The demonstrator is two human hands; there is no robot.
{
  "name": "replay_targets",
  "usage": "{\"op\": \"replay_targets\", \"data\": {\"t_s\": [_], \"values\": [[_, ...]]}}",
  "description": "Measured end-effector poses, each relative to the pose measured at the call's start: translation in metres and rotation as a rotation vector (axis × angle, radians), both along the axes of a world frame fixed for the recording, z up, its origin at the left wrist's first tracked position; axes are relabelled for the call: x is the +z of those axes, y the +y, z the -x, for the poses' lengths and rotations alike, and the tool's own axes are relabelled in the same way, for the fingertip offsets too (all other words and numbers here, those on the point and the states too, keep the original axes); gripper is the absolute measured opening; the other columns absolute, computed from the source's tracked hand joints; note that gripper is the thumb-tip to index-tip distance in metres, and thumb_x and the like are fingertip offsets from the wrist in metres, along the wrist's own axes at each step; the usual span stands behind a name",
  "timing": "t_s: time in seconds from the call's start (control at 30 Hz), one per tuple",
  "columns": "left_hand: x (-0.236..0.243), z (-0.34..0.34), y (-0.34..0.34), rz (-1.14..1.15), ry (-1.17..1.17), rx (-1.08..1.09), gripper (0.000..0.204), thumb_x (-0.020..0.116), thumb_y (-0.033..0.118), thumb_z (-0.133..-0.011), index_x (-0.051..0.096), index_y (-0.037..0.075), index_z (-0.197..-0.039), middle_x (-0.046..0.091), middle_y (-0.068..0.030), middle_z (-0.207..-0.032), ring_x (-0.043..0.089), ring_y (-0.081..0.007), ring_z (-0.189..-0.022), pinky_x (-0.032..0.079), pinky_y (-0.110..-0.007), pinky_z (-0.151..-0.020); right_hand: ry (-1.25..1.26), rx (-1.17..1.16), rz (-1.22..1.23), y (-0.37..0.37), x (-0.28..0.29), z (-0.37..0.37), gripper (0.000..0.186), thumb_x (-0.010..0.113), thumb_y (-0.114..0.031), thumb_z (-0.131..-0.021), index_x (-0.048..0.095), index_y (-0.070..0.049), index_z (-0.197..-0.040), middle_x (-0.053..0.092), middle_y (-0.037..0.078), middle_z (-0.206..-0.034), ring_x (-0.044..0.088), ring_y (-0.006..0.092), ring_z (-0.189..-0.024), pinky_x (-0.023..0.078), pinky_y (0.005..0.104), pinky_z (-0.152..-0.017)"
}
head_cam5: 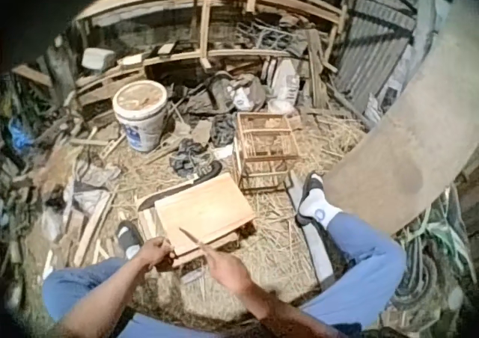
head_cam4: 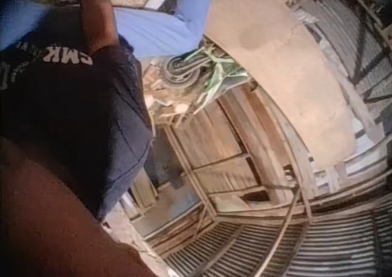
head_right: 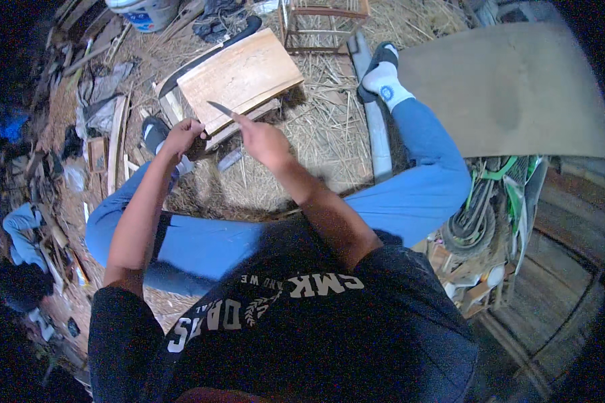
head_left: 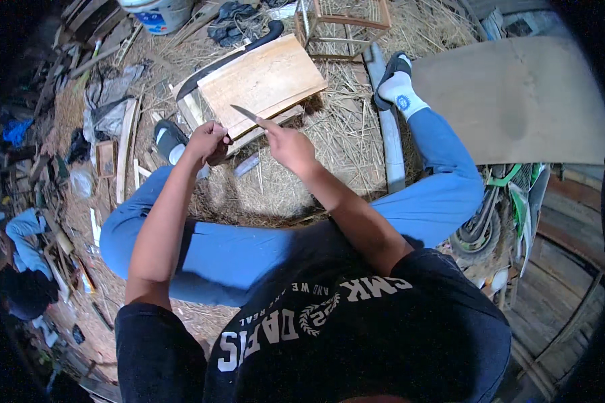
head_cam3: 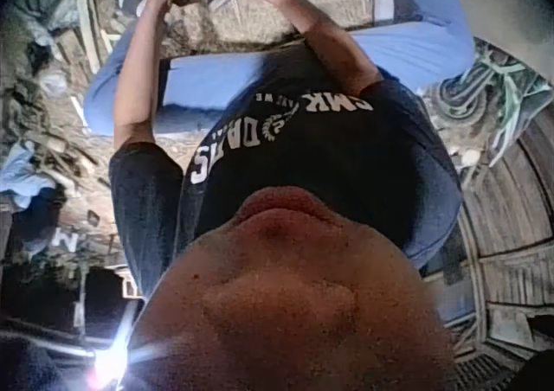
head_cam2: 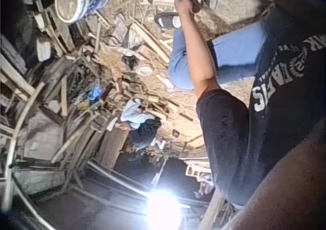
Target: The person uses a knife to carve and smooth the edges of a wooden board and thin wooden sticks.
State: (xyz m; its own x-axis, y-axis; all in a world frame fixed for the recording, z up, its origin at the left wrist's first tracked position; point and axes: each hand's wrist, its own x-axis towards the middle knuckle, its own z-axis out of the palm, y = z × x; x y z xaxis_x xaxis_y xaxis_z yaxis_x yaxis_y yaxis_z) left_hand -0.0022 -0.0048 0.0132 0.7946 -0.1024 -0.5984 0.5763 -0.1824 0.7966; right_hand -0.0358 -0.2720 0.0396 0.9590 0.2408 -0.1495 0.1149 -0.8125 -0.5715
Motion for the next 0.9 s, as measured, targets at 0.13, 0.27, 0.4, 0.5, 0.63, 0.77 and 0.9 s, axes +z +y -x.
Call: {"op": "replay_targets", "data": {"t_s": [0.13, 0.27, 0.4, 0.5, 0.63, 0.77, 0.9], "values": [[-0.002, 0.007, 0.012, 0.002, 0.002, 0.006, 0.015, 0.062, 0.016, -0.097, 0.059, 0.006, -0.087, 0.066, -0.0035, -0.073, 0.052, -0.0111, -0.052, 0.041, -0.028, -0.046, 0.2, -0.345, -0.116, -0.037, 0.019, -0.019, 0.03, 0.047, -0.026, -0.102, 0.06, -0.027, -0.129, 0.066, 0.016, -0.069, 0.067, 0.0357, -0.062, 0.053, 0.0511, -0.057], [0.004, 0.004, 0.008, -0.009, 0.012, -0.048, 0.015, 0.062, 0.017, -0.097, 0.059, 0.007, -0.087, 0.066, -0.0032, -0.073, 0.054, -0.0115, -0.055, 0.044, -0.027, -0.052, 0.01, -0.403, -0.107, -0.064, 0.004, -0.029, 0.034, 0.046, -0.035, -0.104, 0.056, -0.031, -0.136, 0.068, 0.016, -0.075, 0.068, 0.0338, -0.069, 0.054, 0.0462, -0.065], [0.008, 0.002, 0.005, -0.015, -0.034, -0.039, 0.015, 0.061, 0.016, -0.097, 0.058, 0.007, -0.086, 0.066, -0.0039, -0.073, 0.056, -0.0124, -0.057, 0.046, -0.027, -0.053, 0.076, -0.184, -0.065, -0.012, 0.008, -0.002, 0.035, 0.048, -0.033, -0.102, 0.055, -0.031, -0.136, 0.069, 0.02, -0.082, 0.068, 0.0371, -0.074, 0.054, 0.0476, -0.066], [0.009, 0.003, 0.007, 0.007, -0.007, -0.045, 0.016, 0.062, 0.017, -0.097, 0.058, 0.007, -0.085, 0.067, -0.0039, -0.074, 0.057, -0.0124, -0.057, 0.046, -0.027, -0.054, 0.101, -0.054, -0.006, -0.009, 0.024, 0.0, 0.036, 0.047, -0.033, -0.102, 0.055, -0.027, -0.136, 0.069, 0.021, -0.086, 0.068, 0.0385, -0.077, 0.054, 0.0486, -0.068], [0.011, 0.001, 0.005, -0.018, -0.011, -0.052, 0.017, 0.062, 0.018, -0.097, 0.058, 0.008, -0.084, 0.067, -0.0041, -0.074, 0.056, -0.0125, -0.056, 0.046, -0.027, -0.053, 0.011, -0.497, -0.149, -0.108, -0.001, -0.031, 0.038, 0.043, -0.028, -0.102, 0.053, -0.025, -0.139, 0.069, 0.022, -0.091, 0.067, 0.043, -0.082, 0.052, 0.0535, -0.071], [0.01, 0.006, 0.004, -0.034, 0.0, -0.027, 0.019, 0.063, 0.02, -0.097, 0.059, 0.008, -0.083, 0.065, -0.0021, -0.071, 0.054, -0.0102, -0.056, 0.044, -0.026, -0.051, -0.132, -0.683, -0.114, -0.132, -0.025, -0.024, 0.035, 0.042, -0.031, -0.103, 0.055, -0.024, -0.136, 0.069, 0.022, -0.092, 0.068, 0.0406, -0.085, 0.053, 0.0514, -0.075], [0.017, 0.006, -0.002, -0.079, -0.052, -0.037, 0.02, 0.063, 0.02, -0.097, 0.059, 0.008, -0.081, 0.063, -0.0014, -0.07, 0.053, -0.0098, -0.053, 0.041, -0.027, -0.048, -0.043, -0.537, -0.309, -0.067, 0.006, -0.017, 0.033, 0.044, -0.031, -0.103, 0.059, -0.023, -0.131, 0.07, 0.019, -0.088, 0.069, 0.0361, -0.077, 0.054, 0.0501, -0.069]]}}
